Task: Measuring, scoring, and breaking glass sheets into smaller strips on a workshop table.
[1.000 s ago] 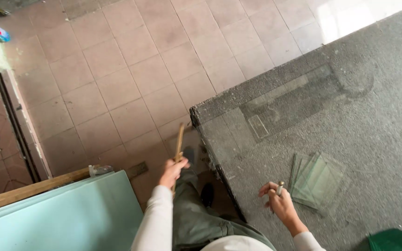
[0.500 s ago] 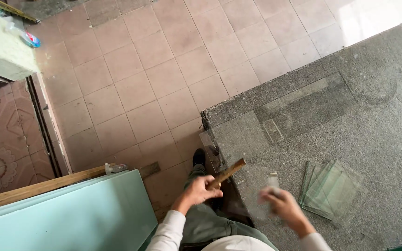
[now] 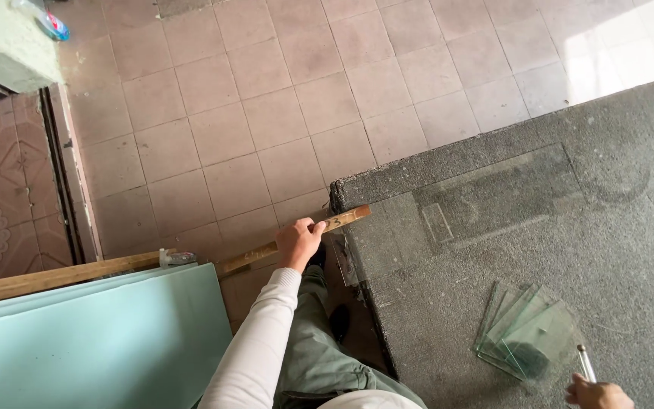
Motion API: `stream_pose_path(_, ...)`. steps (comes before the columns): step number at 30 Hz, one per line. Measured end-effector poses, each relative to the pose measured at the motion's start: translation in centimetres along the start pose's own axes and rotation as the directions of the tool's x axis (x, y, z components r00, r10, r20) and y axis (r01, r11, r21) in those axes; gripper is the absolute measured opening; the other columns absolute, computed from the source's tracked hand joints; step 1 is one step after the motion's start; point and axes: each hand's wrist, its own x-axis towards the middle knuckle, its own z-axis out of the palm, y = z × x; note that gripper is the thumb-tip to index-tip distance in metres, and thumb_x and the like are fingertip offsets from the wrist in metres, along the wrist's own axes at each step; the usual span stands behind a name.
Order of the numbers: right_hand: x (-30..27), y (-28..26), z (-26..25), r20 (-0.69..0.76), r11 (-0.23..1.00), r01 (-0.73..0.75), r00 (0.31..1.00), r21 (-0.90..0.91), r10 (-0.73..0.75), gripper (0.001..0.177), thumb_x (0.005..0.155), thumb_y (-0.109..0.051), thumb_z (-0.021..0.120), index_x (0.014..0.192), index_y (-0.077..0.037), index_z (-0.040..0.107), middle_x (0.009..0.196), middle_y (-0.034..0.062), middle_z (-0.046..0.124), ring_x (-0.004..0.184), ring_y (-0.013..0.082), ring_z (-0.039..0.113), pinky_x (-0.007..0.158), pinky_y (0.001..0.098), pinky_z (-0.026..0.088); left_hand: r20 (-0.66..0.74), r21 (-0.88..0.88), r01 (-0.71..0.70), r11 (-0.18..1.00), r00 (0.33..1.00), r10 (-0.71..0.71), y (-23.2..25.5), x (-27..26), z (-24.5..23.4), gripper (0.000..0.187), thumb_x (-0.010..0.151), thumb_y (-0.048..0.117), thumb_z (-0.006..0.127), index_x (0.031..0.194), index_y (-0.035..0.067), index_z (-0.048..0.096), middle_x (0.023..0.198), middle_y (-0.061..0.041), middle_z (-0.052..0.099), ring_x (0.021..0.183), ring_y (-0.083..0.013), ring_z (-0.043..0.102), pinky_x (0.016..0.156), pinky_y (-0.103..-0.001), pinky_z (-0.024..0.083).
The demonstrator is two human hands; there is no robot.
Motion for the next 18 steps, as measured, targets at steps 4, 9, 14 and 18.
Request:
stream_pose_path(4,-8.9,-2.9,-2.4,-0.271,0.871,0.226,0.956,0.436,-0.112,0.04,0.094,-0.029,0.048,0.079,-0.003,0.074,0.067,0.0101,0.07,0.045,0.0223,0.062,0.05,0.0296,0.049,-0.043,0.004,0.024,1.0,0.999,-0.024,0.1,0.8,1.4,0.039,0.068,0.054,0.051,0.074,0.018,0.064,0.065,-0.008,0.063,0.066,-0.0276,0.059,0.071,-0.041,0.035)
stream_pose_path(9,-20.3,-13.2,-5.9,-0.243,0.31,0.547,0.716,0.778,-0.655,0.024,0.093,-0.009,0.032,0.082,0.01,0.042,0.087,0.0238,0.048,0.081,0.0344,0.052,0.076,0.0429,0.047,-0.091,0.015,-0.014,1.0,0.996,0.015,0.2,1.0,1.2,0.039,0.068,0.053,0.054,0.073,0.016,0.065,0.063,-0.01,0.062,0.067,-0.0292,0.058,0.073,-0.041,0.032)
stream_pose_path(14,-25.9,-23.7,-6.2,-0.352,0.033,0.572,0.548,0.819,-0.759,0.028,0.091,-0.022,0.04,0.09,0.004,0.049,0.087,0.0235,0.045,0.077,0.0365,0.051,0.068,0.0476,0.047,0.014,0.033,0.005,0.999,1.0,-0.005,1.4,0.1,-1.7,0.037,0.071,0.052,0.049,0.069,0.018,0.063,0.068,-0.008,0.063,0.074,-0.0294,0.061,0.079,-0.039,0.038)
stream_pose_path(18,-28.8,-30.7,-5.9,-0.412,-0.046,0.706,0.359,0.707,-0.838,0.035,0.092,-0.031,0.036,0.094,-0.001,0.055,0.075,0.0172,0.052,0.055,0.0211,0.053,0.052,0.032,0.05,-0.002,0.024,-0.015,1.0,1.0,0.015,1.1,0.2,-1.1,0.038,0.072,0.053,0.05,0.066,0.017,0.062,0.067,-0.009,0.062,0.073,-0.0304,0.06,0.077,-0.04,0.038)
